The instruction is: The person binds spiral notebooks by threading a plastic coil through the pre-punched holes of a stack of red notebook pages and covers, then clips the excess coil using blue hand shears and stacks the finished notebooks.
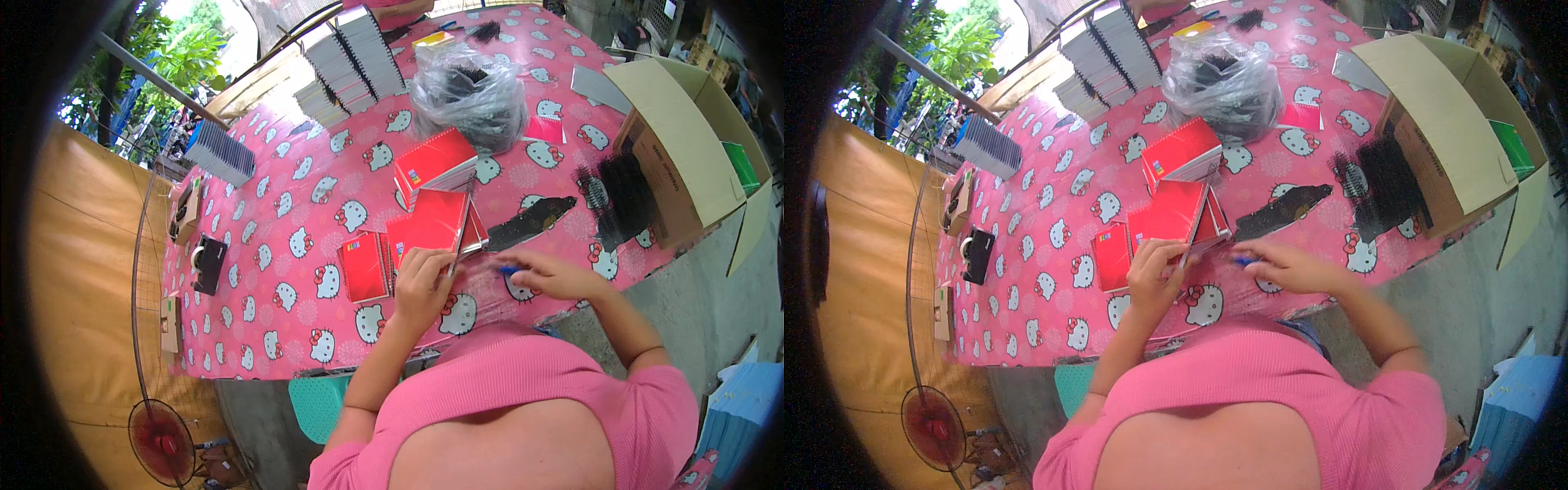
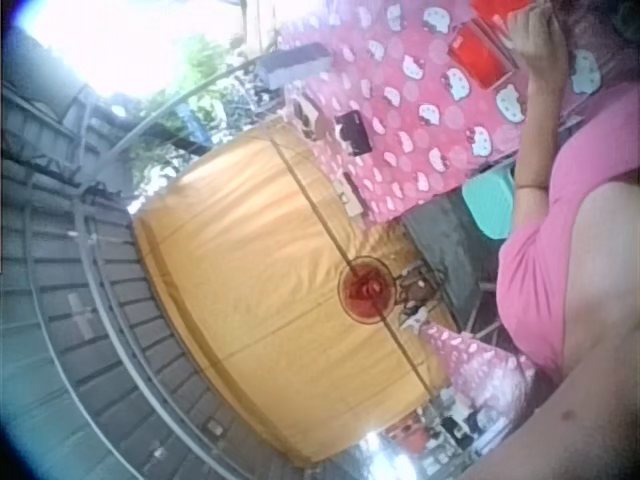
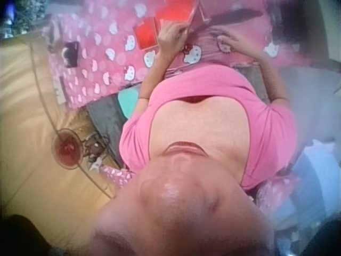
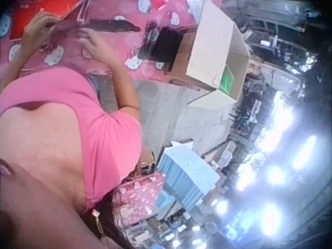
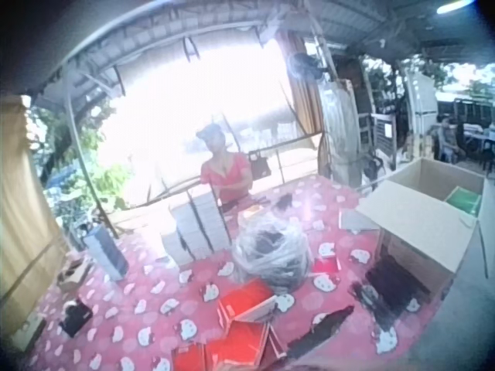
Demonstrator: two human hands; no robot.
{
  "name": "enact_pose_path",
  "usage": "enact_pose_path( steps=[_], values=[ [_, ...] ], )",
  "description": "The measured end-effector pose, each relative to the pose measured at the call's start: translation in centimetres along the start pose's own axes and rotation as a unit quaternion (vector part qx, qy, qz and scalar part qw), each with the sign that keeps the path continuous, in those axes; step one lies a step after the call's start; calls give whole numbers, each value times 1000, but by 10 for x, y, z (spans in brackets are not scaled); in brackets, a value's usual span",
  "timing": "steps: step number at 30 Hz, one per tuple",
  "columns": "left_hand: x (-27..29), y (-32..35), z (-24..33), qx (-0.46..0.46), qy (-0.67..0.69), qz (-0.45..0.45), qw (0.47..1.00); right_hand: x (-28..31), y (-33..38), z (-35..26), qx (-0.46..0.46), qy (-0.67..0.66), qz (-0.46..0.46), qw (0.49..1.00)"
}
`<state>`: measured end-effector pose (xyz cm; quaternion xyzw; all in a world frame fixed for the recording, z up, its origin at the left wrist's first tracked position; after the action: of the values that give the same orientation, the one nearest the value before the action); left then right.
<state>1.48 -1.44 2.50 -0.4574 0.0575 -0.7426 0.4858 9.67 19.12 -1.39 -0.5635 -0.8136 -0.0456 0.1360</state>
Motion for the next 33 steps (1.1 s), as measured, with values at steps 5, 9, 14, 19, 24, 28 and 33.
enact_pose_path(
  steps=[5,9,14,19,24,28,33],
  values=[
    [4,-47,13,41,7,-136,990,56,-25,-5,72,290,161,941],
    [-30,-98,-13,-13,-89,-152,984,60,-56,-9,54,411,149,898],
    [-50,-89,-34,4,-122,-224,967,66,-58,-3,137,466,176,856],
    [-53,-90,-37,32,-96,-216,971,65,-60,-6,180,484,170,839],
    [-53,-92,-36,50,-95,-236,966,66,-62,-3,182,515,144,825],
    [-51,-92,-37,35,-86,-214,973,68,-65,-7,180,504,151,831],
    [-53,-93,-37,40,-81,-207,974,69,-67,0,-18,458,96,884]
  ],
)
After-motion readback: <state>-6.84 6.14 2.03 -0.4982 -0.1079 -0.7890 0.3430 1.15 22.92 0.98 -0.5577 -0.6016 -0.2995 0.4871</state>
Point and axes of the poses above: each hand's wrist, its own y-axis away from the middle knuckle, its own x-axis out of the back of the hand, z = x × y, the point moved 4 cm from there along -y, towards the middle knuckle, and after that the axes turned 9 degrees about x, right-handed, at the moved point
